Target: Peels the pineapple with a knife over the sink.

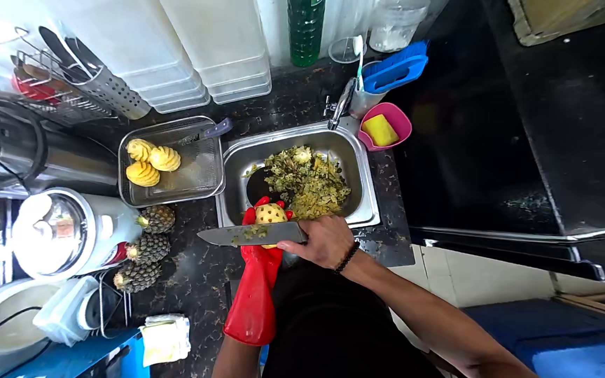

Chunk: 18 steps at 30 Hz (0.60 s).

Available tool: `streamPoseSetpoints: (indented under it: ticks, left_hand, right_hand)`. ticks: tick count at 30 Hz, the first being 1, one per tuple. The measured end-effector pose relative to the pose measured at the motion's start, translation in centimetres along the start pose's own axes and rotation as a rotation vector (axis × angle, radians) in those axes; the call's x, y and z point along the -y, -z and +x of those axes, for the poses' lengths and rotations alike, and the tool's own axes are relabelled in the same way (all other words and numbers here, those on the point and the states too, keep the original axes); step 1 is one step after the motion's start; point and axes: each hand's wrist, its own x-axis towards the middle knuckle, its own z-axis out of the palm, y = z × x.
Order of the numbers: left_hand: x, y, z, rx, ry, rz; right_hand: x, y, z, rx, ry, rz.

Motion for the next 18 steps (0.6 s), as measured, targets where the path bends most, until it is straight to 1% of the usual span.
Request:
streamPoseSetpoints:
  ticks: [2,3,4,6,7,8,9,11,12,13,14,15,16,18]
  left_hand:
    - [1.5,2.5,2.3,0.132,-0.005,-0.147]
    - [2.2,3.8,3.2,0.153,0.005,-0.176]
    - [2.5,4.3,3.6,0.123,0.03,-0.191]
    - [2.1,4.0,3.6,0.028,0.065,-0.189]
    - [2.0,4.1,3.6,0.028,0.077,-0.184]
    - [2.3,4.7,4.0,0.077,0.082,-0.196]
    - [3.0,5.9,4.8,0.168,0.08,-0.228]
    - [5.2,8.7,6.8,0.388,0.045,-0.294]
    - [5.7,9.4,7.2,0.445,0.018,-0.291]
    - [5.7,9.5,7.1,0.441,0.001,-0.276]
    - [4.8,8.4,6.1,0.369,-0.002,-0.244]
    - [3.4,6.6,4.9,0.26,0.012,-0.194]
    - [2.4,5.5,4.1,0.201,0.035,-0.162]
    - [1.2,4.6,3.3,0.156,0.091,-0.157]
  right_hand:
    - [-0.8,-1.1,0.2,-0.124,0.01,0.002]
    - [-1.5,-1.4,0.4,-0.162,0.0,0.03]
    - [-2.3,-1.4,0.7,-0.153,-0.032,0.066]
    - [-3.7,-0.9,1.3,-0.068,-0.108,0.115]
    - [-3.8,-0.5,1.3,-0.012,-0.127,0.129]
    - [-3.4,0.0,1.2,0.041,-0.123,0.14]
    - [-3.0,0.3,1.1,0.068,-0.095,0.148]
    - [-2.0,0.7,0.7,0.076,-0.034,0.132]
    - [-1.7,0.9,0.8,0.076,-0.017,0.118]
    - [-1.6,1.1,0.9,0.078,-0.01,0.106]
    - [-1.6,1.1,1.0,0.068,0.001,0.1]
    - [-1.8,1.0,1.2,0.049,0.012,0.094]
    - [-2.2,0.9,1.3,0.028,0.014,0.092]
    - [-3.4,0.8,1.7,0.03,-0.038,0.093]
